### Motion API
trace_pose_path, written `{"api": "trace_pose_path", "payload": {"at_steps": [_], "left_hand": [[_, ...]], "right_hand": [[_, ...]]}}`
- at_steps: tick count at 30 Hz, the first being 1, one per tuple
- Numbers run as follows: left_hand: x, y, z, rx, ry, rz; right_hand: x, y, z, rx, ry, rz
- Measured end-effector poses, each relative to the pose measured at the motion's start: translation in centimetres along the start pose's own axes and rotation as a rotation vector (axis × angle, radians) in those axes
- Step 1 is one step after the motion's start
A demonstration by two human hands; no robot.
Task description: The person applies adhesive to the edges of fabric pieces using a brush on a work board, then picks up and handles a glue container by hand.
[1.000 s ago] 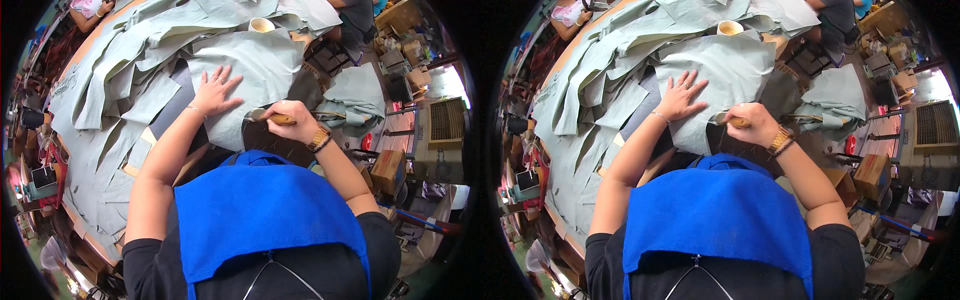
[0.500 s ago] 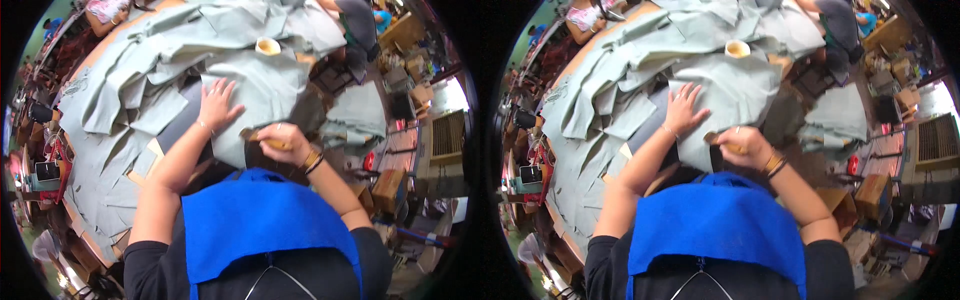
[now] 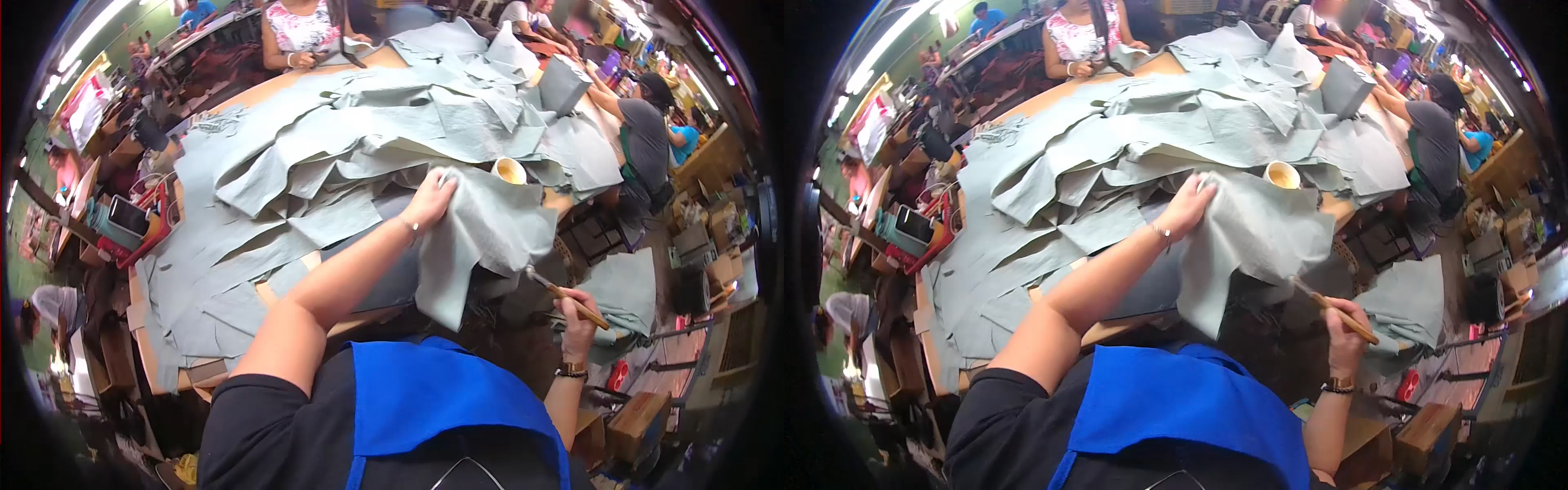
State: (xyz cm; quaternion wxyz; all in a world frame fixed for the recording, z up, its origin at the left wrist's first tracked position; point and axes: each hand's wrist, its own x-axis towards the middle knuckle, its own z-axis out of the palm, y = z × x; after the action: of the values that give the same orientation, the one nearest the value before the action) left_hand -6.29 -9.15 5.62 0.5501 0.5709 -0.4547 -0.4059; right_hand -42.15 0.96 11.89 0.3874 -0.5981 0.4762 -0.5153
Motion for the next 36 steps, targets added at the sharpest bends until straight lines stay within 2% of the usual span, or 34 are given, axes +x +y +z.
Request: {"api": "trace_pose_path", "payload": {"at_steps": [3,5,7,8,9,10,12,13,15,17,19,22,23,24,26,27,28,30,32,35,36], "left_hand": [[3.2,5.9,-2.7,-0.211,0.014,-0.067],[1.8,12.4,-5.3,-0.281,0.245,-0.151],[3.2,14.4,-10.8,-0.22,0.432,-0.057],[9.3,9.4,-16.8,-0.19,0.506,0.113],[8.5,10.6,-21.2,-0.115,0.651,0.248],[8.0,10.9,-25.3,-0.207,0.821,0.485],[4.5,11.4,-34.9,-0.143,0.991,0.633],[2.3,12.0,-37.8,-0.339,1.108,0.647],[-3.0,12.0,-40.7,-0.48,1.214,0.649],[-5.8,6.2,-46.6,-0.432,1.309,0.683],[-9.0,1.1,-49.9,-0.264,1.472,0.313],[-14.2,-3.7,-50.3,-0.029,1.43,0.006],[-15.5,-5.5,-50.6,-0.089,1.344,0.04],[-16.3,-7.5,-50.1,0.356,1.543,-0.013],[-19.2,-8.2,-45.7,0.967,1.486,0.132],[-21.0,-6.4,-41.4,0.906,1.298,0.286],[-22.8,-5.8,-38.4,0.985,1.1,0.322],[-26.3,-4.7,-31.8,1.125,0.75,0.118],[-29.7,-4.4,-27.7,1.202,0.455,0.098],[-33.1,-4.4,-25.3,1.239,0.52,-0.012],[-33.7,-4.8,-24.5,1.332,0.712,-0.214]], "right_hand": [[0.7,1.1,-1.7,0.044,0.001,-0.026],[1.1,1.2,-2.1,0.083,0.004,-0.029],[1.8,0.9,-2.3,0.092,0.009,-0.041],[2.1,0.7,-2.2,0.081,0.013,-0.051],[2.4,0.6,-2.3,0.069,0.018,-0.06],[2.8,0.7,-2.7,0.035,-0.005,-0.08],[3.4,0.2,-2.2,0.03,-0.019,-0.103],[3.6,0.0,-2.1,0.026,-0.024,-0.114],[4.3,-0.1,-1.3,0.042,-0.062,-0.131],[5.1,-0.4,0.2,0.072,-0.109,-0.158],[5.8,-0.6,1.6,0.068,-0.191,-0.173],[6.7,-0.7,3.3,0.062,-0.293,-0.174],[6.8,-0.7,3.8,0.058,-0.307,-0.175],[6.9,-0.8,4.4,0.055,-0.32,-0.177],[7.0,-1.2,5.4,0.036,-0.345,-0.214],[7.1,-1.3,5.7,0.007,-0.364,-0.214],[7.0,-1.4,5.9,-0.022,-0.378,-0.215],[7.1,-1.4,6.3,-0.077,-0.404,-0.223],[7.1,-1.4,6.5,-0.131,-0.426,-0.235],[7.1,-1.4,7.1,-0.165,-0.431,-0.221],[7.2,-1.6,7.5,-0.179,-0.445,-0.245]]}}
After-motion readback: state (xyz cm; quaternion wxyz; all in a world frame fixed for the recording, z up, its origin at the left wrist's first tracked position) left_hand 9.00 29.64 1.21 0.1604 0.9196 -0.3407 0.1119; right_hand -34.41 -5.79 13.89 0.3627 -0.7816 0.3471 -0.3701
